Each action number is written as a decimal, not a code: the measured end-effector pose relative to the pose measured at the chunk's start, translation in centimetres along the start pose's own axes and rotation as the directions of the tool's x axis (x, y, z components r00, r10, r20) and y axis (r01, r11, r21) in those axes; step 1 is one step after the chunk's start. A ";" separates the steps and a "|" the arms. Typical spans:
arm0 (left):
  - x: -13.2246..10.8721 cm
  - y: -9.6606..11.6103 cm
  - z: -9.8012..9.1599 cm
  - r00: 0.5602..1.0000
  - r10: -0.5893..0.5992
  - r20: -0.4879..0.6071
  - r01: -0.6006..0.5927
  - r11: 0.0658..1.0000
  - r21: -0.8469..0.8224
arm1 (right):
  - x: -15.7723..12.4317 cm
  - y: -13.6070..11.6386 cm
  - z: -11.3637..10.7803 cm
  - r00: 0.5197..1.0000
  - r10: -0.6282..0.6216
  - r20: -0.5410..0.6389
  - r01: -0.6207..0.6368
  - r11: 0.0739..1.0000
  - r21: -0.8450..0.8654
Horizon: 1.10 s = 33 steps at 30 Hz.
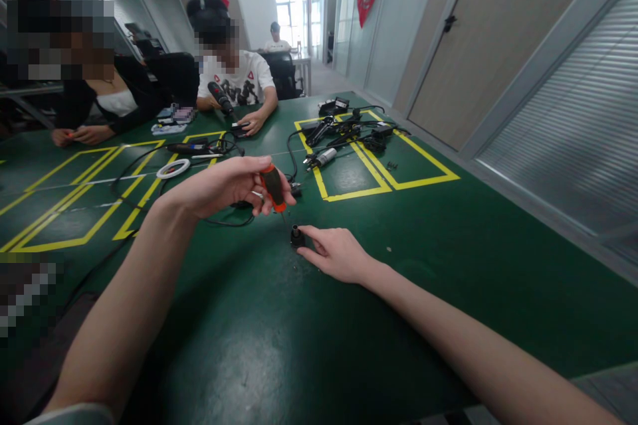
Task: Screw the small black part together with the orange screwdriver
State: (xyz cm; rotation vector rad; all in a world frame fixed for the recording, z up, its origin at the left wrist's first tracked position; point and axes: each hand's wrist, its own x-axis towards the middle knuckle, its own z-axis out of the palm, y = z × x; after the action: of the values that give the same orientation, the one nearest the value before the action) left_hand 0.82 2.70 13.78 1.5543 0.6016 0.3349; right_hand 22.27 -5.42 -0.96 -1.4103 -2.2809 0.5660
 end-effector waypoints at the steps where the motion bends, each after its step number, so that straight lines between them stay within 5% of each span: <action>1: 0.0 0.0 0.0 1.000 0.000 -0.005 0.000 1.000 0.002 | 0.0 0.0 0.0 1.000 0.004 0.003 -0.004 1.000 0.002; 33: -0.1 0.0 0.4 1.000 -0.015 0.012 0.016 0.999 -0.033 | 0.2 -0.2 0.0 1.000 0.013 -0.007 -0.013 1.000 -0.006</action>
State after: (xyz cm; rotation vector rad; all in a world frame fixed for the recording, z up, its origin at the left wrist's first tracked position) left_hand 1.00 2.31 13.74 1.5180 0.5954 0.3220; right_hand 22.08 -5.35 -0.84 -1.4292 -2.2708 0.5579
